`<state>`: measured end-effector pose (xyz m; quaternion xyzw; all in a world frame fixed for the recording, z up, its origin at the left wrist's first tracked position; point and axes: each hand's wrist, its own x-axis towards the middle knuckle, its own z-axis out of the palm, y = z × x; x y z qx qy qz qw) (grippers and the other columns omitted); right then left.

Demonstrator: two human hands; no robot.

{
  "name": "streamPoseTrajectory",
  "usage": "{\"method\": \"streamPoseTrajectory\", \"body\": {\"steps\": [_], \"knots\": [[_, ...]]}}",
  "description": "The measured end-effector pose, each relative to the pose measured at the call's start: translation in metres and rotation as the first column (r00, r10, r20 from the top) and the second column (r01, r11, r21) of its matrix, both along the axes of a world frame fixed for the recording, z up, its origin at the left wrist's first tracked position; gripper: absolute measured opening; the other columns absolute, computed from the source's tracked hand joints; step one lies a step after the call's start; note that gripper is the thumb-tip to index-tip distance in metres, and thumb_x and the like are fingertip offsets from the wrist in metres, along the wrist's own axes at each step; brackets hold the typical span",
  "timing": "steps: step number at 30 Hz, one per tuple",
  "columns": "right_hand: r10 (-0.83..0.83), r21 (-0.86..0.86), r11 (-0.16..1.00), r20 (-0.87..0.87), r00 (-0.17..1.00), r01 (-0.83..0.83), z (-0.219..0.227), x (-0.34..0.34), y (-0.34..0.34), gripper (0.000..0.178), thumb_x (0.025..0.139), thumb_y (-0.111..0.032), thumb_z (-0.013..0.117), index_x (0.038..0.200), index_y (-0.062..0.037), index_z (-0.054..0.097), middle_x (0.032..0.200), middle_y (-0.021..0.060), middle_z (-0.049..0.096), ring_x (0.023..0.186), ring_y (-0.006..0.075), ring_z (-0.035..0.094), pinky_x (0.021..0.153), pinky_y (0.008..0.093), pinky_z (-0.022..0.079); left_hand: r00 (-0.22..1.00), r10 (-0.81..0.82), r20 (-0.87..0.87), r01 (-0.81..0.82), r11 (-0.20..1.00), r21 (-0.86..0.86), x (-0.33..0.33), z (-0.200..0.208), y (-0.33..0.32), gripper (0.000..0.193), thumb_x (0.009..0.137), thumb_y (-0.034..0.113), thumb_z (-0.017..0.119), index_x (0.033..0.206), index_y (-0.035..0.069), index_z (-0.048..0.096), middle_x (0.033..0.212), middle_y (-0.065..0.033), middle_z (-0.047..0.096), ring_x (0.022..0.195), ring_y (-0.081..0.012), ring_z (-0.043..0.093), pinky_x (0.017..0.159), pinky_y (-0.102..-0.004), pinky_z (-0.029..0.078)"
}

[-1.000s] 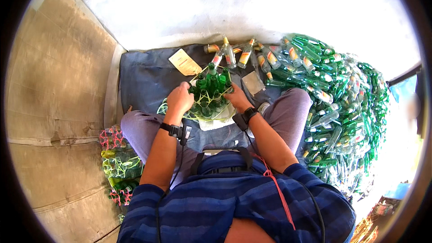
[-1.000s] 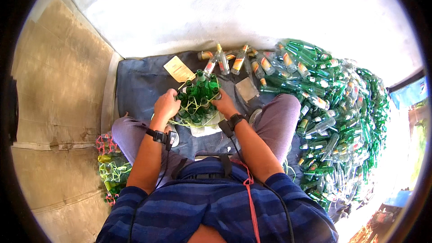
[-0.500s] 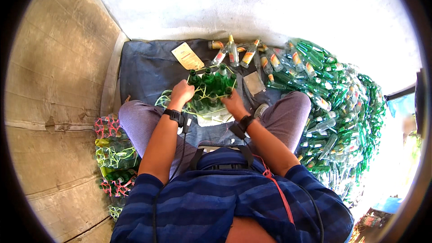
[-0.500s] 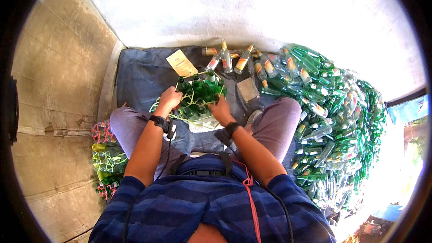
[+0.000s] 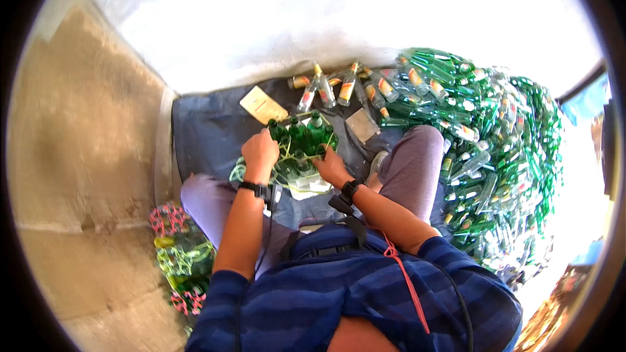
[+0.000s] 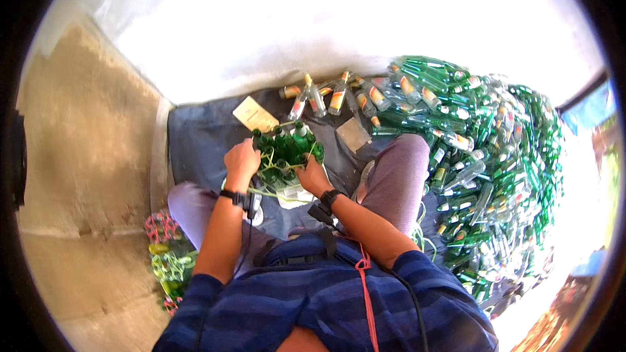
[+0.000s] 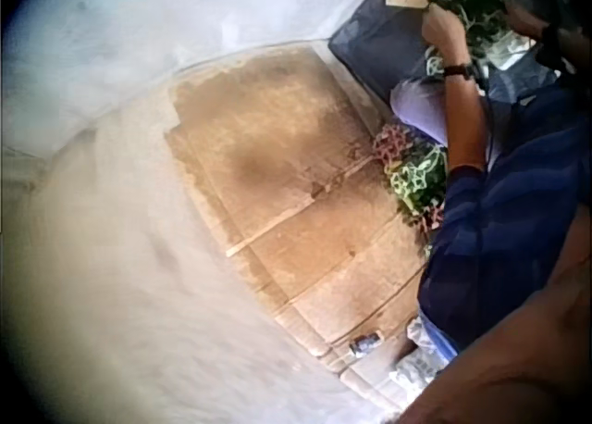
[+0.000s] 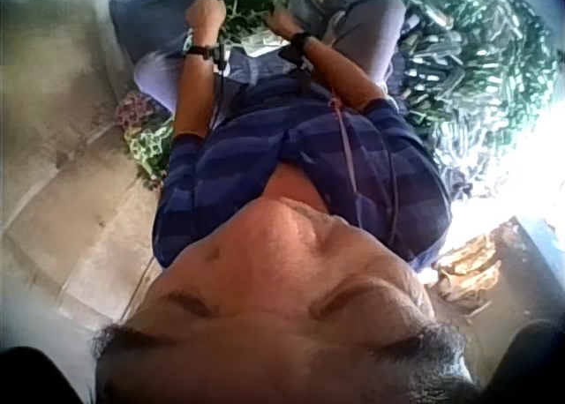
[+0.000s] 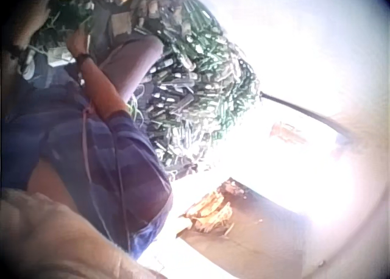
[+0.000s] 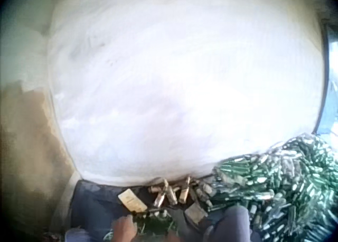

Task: The person sits on a tarp and ties green glass bottles together using a yellow string. They pick up bottles from a pile, arrange them in a small group, and wrap the string around them to secure them.

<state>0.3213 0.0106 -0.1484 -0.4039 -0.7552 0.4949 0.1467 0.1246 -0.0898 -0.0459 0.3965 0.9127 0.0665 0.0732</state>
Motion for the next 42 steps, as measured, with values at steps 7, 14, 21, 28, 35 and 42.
{"method": "streamPoseTrajectory", "body": {"steps": [7, 14, 21, 28, 35, 42], "knots": [[0.067, 0.032, 0.997, 0.025, 0.997, -0.067, -0.004, 0.001, 0.006, 0.063, 0.091, -0.030, 0.069, 0.138, 0.0046, 0.045, 0.124, 0.0313, 0.063, 0.115, 0.0461, 0.061, 0.096, 0.0477, 0.049, 0.769, -0.630, 0.109, 0.630, 0.775, 0.040, 0.037, 0.041, 0.018, 0.027, 0.084, 0.021, 0.070, 0.108, 0.009, 0.071, 0.103, -0.0149, 0.068, 0.101, -0.0362, 0.066, 0.087, -0.0471, 0.053], [0.107, 0.143, 0.983, 0.040, 0.993, -0.112, 0.018, 0.005, 0.003, 0.054, 0.094, -0.027, 0.063, 0.134, 0.0061, 0.045, 0.103, 0.0341, 0.067, 0.097, 0.0502, 0.065, 0.082, 0.0558, 0.051, 0.690, -0.684, 0.237, 0.704, 0.710, 0.003, 0.023, -0.004, 0.040, 0.022, 0.084, 0.020, 0.064, 0.096, 0.004, 0.073, 0.096, -0.0189, 0.068, 0.095, -0.0393, 0.066, 0.086, -0.0501, 0.053], [0.102, 0.081, 0.991, 0.096, 0.990, -0.110, 0.014, 0.009, 0.008, 0.046, 0.096, -0.021, 0.061, 0.130, 0.0048, 0.047, 0.112, 0.0326, 0.066, 0.104, 0.0497, 0.063, 0.086, 0.0540, 0.050, 0.724, -0.625, 0.292, 0.659, 0.752, -0.021, 0.035, -0.016, 0.059, 0.019, 0.082, 0.014, 0.061, 0.093, 0.002, 0.070, 0.096, -0.0232, 0.070, 0.096, -0.0422, 0.066, 0.083, -0.0511, 0.053], [0.106, 0.072, 0.991, 0.115, 0.988, -0.115, 0.016, 0.005, 0.006, 0.046, 0.096, -0.022, 0.060, 0.132, 0.0036, 0.046, 0.107, 0.0332, 0.066, 0.100, 0.0503, 0.064, 0.084, 0.0551, 0.049, 0.721, -0.556, 0.413, 0.626, 0.778, -0.047, 0.034, -0.030, 0.061, 0.021, 0.082, 0.007, 0.058, 0.100, 0.000, 0.067, 0.104, -0.0258, 0.068, 0.103, -0.0446, 0.064, 0.085, -0.0505, 0.051], [0.117, 0.049, 0.991, 0.093, 0.989, -0.122, 0.015, 0.002, 0.006, 0.044, 0.096, -0.020, 0.059, 0.130, 0.0052, 0.046, 0.104, 0.0338, 0.067, 0.099, 0.0496, 0.065, 0.084, 0.0541, 0.050, 0.721, -0.514, 0.465, 0.606, 0.793, -0.063, 0.032, -0.032, 0.064, 0.022, 0.083, 0.007, 0.058, 0.102, -0.001, 0.066, 0.105, -0.0262, 0.068, 0.104, -0.0445, 0.064, 0.085, -0.0499, 0.051], [0.038, 0.037, 0.999, 0.040, 0.998, -0.039, -0.029, -0.006, 0.008, 0.032, 0.094, -0.020, 0.061, 0.117, 0.0007, 0.051, 0.098, 0.0322, 0.067, 0.095, 0.0496, 0.065, 0.079, 0.0561, 0.050, 0.696, -0.538, 0.476, 0.649, 0.755, -0.096, 0.019, -0.062, 0.074, 0.025, 0.080, 0.014, 0.060, 0.095, -0.001, 0.073, 0.100, -0.0276, 0.068, 0.096, -0.0455, 0.066, 0.080, -0.0507, 0.053]]}}
